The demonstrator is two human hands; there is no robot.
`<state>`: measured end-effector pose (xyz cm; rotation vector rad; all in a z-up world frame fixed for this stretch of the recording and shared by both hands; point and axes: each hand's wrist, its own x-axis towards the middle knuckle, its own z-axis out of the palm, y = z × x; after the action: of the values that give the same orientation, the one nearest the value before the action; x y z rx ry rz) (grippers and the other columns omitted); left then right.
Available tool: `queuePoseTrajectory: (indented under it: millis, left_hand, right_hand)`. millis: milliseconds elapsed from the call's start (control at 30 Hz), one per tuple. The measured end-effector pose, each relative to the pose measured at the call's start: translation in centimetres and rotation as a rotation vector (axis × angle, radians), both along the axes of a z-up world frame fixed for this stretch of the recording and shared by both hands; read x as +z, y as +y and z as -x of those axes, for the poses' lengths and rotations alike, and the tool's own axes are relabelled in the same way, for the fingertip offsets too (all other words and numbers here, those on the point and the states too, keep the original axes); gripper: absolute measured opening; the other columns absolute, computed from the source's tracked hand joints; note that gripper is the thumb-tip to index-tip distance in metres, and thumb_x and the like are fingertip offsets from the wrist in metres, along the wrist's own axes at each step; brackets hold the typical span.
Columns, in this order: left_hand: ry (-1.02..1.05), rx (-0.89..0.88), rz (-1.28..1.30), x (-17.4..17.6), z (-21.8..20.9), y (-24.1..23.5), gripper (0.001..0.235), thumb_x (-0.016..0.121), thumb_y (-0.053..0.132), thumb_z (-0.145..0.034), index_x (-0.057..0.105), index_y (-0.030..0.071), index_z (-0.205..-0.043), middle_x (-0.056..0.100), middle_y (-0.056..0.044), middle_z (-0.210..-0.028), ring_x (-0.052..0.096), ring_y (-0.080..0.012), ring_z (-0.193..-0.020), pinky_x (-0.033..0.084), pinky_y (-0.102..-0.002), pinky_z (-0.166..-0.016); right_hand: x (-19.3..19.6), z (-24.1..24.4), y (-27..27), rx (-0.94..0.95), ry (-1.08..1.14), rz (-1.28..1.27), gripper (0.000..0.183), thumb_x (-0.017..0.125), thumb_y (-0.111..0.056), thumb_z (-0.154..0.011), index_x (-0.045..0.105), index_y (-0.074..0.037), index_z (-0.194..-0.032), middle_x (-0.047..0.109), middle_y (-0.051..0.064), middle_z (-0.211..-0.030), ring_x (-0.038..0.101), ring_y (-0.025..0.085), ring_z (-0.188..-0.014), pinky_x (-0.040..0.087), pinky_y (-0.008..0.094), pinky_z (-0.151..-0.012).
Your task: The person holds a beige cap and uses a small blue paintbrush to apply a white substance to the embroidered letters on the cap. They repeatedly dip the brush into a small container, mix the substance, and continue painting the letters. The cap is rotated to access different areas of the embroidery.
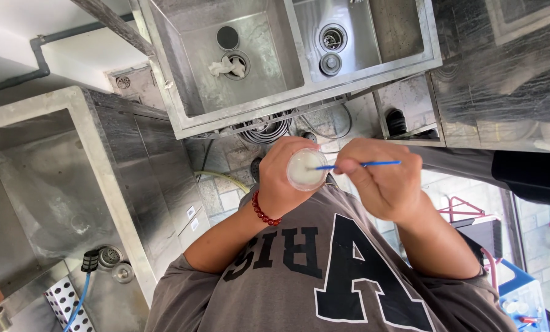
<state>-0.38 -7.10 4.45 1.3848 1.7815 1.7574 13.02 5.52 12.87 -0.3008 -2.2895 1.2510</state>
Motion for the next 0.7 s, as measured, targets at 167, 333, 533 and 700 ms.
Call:
queuePoseTrajectory:
  millis: [167, 333, 533, 700]
  left_hand:
    - [-0.029, 0.003, 0.018, -0.5, 0.0, 0.0, 0.045, 0.092, 0.009, -0.074, 0.065, 0.005, -0.110, 0.070, -0.010, -0.103, 0.071, -0.0258, -0.092, 0.058, -0.034, -0.082]
    - [-0.038, 0.022, 0.004, -0.8, 0.1, 0.1, 0.048, 0.095, 0.013, -0.074, 0.064, 0.005, -0.110, 0.069, -0.009, -0.100, 0.070, -0.0258, -0.088, 0.058, -0.034, -0.078]
    - [-0.021, 0.044, 0.013, -1.1, 0.4, 0.2, 0.047, 0.092, 0.009, -0.072, 0.064, 0.006, -0.110, 0.067, -0.009, -0.097, 0.069, -0.0258, -0.088, 0.057, -0.034, -0.077]
    - [0.006, 0.057, 0.004, -1.0, 0.5, 0.5, 0.045, 0.093, 0.008, -0.074, 0.064, 0.006, -0.109, 0.067, -0.009, -0.096, 0.068, -0.0256, -0.086, 0.056, -0.034, -0.076]
  right_hand:
    - [0.2, 0.6, 0.1, -0.007, -0.023, -0.066, 0.005, 0.064, 0.006, -0.100, 0.062, 0.004, -0.095, 0.069, 0.016, -0.087, 0.071, 0.027, -0.075, 0.056, 0.033, -0.068]
    - [0.1, 0.9, -0.2, 0.055, -0.003, -0.049, 0.004, 0.065, 0.003, -0.099, 0.062, 0.005, -0.099, 0.069, 0.015, -0.088, 0.071, 0.027, -0.077, 0.056, 0.033, -0.069]
    - [0.3, 1.2, 0.6, 0.067, -0.037, -0.074, 0.005, 0.066, 0.004, -0.099, 0.063, 0.003, -0.095, 0.068, 0.014, -0.083, 0.070, 0.025, -0.072, 0.054, 0.031, -0.064]
    - [0.7, 1.5, 1.2, 0.029, -0.075, -0.099, 0.008, 0.065, 0.005, -0.099, 0.063, 0.005, -0.091, 0.068, 0.015, -0.083, 0.069, 0.025, -0.071, 0.054, 0.031, -0.062]
